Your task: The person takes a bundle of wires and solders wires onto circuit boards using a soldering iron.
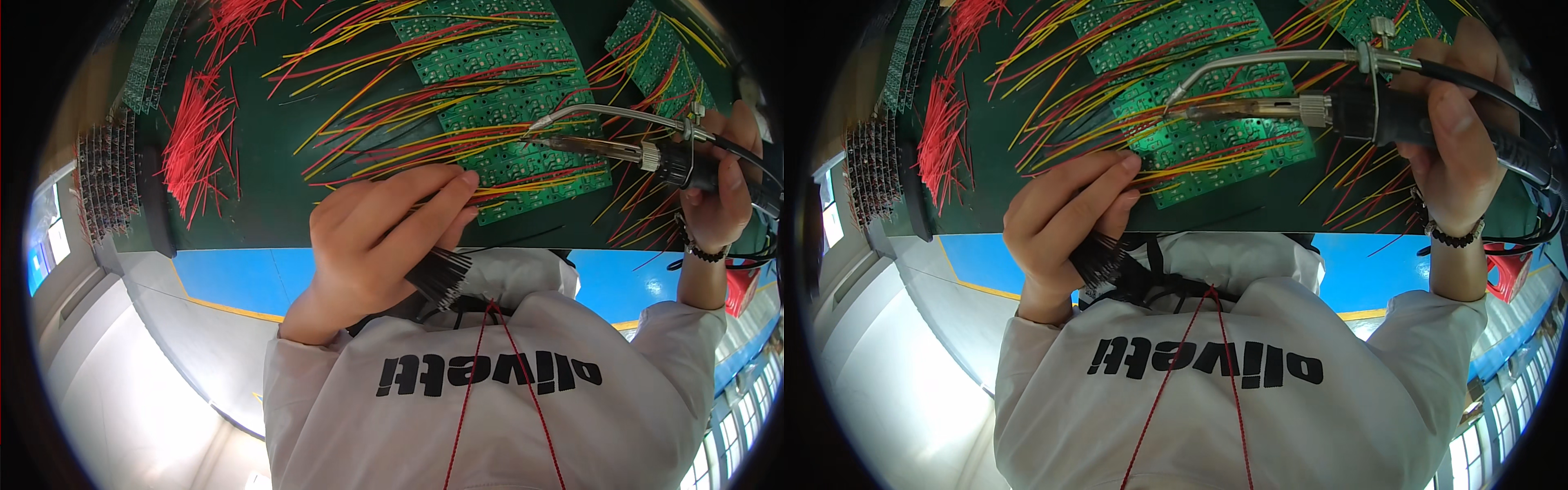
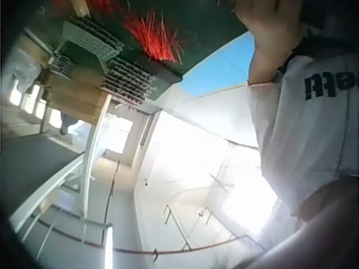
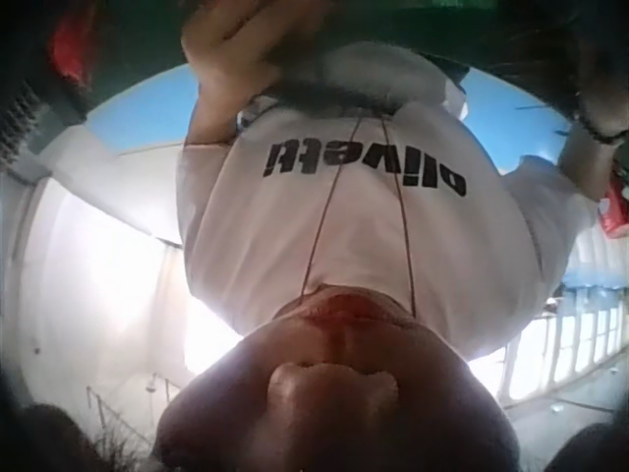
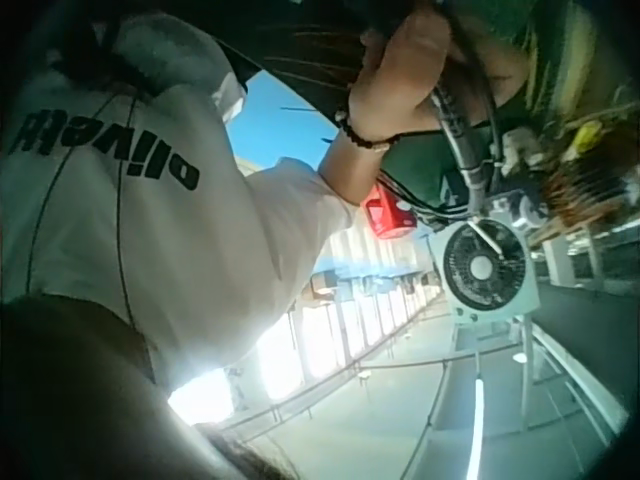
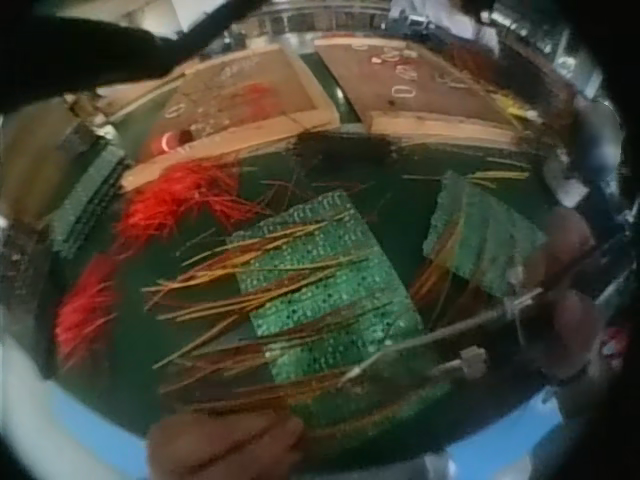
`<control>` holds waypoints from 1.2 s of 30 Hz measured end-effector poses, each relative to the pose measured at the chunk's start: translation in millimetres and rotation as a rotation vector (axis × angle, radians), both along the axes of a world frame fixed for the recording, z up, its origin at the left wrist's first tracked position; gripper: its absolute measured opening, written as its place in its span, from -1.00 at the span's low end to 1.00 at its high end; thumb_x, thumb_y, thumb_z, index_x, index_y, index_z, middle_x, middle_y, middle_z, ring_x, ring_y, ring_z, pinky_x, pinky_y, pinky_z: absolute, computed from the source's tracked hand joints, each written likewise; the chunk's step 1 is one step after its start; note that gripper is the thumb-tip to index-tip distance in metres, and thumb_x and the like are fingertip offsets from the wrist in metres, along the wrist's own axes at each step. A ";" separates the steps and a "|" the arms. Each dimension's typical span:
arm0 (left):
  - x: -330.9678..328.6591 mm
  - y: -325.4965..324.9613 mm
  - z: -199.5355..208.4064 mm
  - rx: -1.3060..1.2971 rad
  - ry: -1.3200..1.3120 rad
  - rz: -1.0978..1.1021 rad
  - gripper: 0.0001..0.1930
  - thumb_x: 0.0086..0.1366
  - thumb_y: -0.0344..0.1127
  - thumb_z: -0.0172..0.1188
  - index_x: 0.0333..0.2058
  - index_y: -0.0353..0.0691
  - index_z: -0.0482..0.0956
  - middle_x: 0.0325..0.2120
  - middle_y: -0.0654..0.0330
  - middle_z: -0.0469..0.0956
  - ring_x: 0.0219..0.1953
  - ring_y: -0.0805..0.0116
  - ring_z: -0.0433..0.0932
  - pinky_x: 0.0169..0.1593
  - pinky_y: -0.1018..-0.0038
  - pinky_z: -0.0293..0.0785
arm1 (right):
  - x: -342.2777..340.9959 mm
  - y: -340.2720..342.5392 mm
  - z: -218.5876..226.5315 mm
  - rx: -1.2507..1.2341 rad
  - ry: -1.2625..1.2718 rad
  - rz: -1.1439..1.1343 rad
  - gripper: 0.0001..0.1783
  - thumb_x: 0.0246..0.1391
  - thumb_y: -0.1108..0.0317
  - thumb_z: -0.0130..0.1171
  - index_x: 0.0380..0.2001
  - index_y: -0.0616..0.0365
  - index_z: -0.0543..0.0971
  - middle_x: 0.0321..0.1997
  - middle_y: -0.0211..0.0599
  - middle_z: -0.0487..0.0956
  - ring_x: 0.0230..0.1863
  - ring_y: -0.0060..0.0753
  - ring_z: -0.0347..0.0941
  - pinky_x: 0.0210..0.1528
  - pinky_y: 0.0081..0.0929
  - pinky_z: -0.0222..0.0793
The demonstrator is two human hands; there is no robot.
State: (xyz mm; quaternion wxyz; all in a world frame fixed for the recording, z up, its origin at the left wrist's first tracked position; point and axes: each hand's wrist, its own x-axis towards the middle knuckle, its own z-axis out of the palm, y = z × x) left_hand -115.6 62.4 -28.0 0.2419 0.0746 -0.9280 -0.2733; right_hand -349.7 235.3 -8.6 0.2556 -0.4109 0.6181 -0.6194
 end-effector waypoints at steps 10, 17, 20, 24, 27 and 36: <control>0.9 -8.3 -11.3 -0.224 0.144 0.013 -0.82 -0.14 -0.35 0.32 -0.51 -0.26 0.56 -0.56 0.23 0.50 -0.61 0.39 0.48 -0.61 0.57 0.34 | -32.8 65.1 -38.4 0.136 0.342 -0.266 -0.64 0.11 0.20 -0.14 -0.17 0.29 0.34 -0.30 -0.11 0.47 -0.62 -0.60 0.34 -0.67 -0.83 0.15; 9.6 -12.2 -9.2 -0.270 -0.002 -0.049 -0.79 -0.13 -0.37 0.30 -0.46 -0.24 0.52 -0.57 0.23 0.47 -0.61 0.39 0.47 -0.60 0.57 0.35 | -66.8 92.3 -67.5 0.129 0.018 -0.256 -0.60 0.16 0.17 -0.18 -0.14 0.29 0.37 -0.22 -0.06 0.49 -0.58 -0.57 0.36 -0.63 -0.81 0.17; 10.5 -14.3 -9.8 -0.144 0.009 -0.072 -0.81 -0.13 -0.45 0.29 -0.46 -0.28 0.52 -0.57 0.20 0.48 -0.60 0.38 0.48 -0.57 0.58 0.38 | -66.5 94.4 -53.0 0.075 -0.325 -0.214 -0.61 0.16 0.17 -0.18 -0.15 0.29 0.37 -0.23 -0.07 0.48 -0.59 -0.58 0.34 -0.63 -0.81 0.16; 9.1 -13.2 -3.1 0.072 0.113 0.054 -0.81 -0.15 -0.60 0.29 -0.47 -0.34 0.54 -0.56 0.14 0.51 -0.57 0.37 0.50 -0.54 0.60 0.39 | -15.4 33.4 -20.0 -0.010 -0.186 -0.110 -0.63 0.15 0.15 -0.16 -0.17 0.25 0.32 -0.35 -0.17 0.47 -0.67 -0.63 0.28 -0.73 -0.83 0.08; 4.6 -12.0 0.3 0.153 0.128 0.142 -0.81 -0.15 -0.63 0.29 -0.47 -0.36 0.55 -0.55 0.13 0.53 -0.55 0.37 0.51 -0.51 0.60 0.39 | -9.3 24.7 -14.7 -0.033 -0.114 0.063 -0.66 0.08 0.15 -0.02 -0.26 0.21 0.26 -0.45 -0.22 0.42 -0.74 -0.64 0.22 -0.80 -0.85 0.01; -1.3 -8.6 -4.9 0.025 0.045 0.084 -0.81 -0.15 -0.59 0.31 -0.47 -0.36 0.54 -0.56 0.14 0.51 -0.52 0.36 0.50 -0.47 0.57 0.38 | 4.7 1.4 -6.7 -0.060 0.030 0.127 -0.59 -0.10 0.23 0.22 -0.46 0.08 0.16 -0.61 -0.32 0.27 -0.68 -0.65 0.09 -0.65 -0.69 0.08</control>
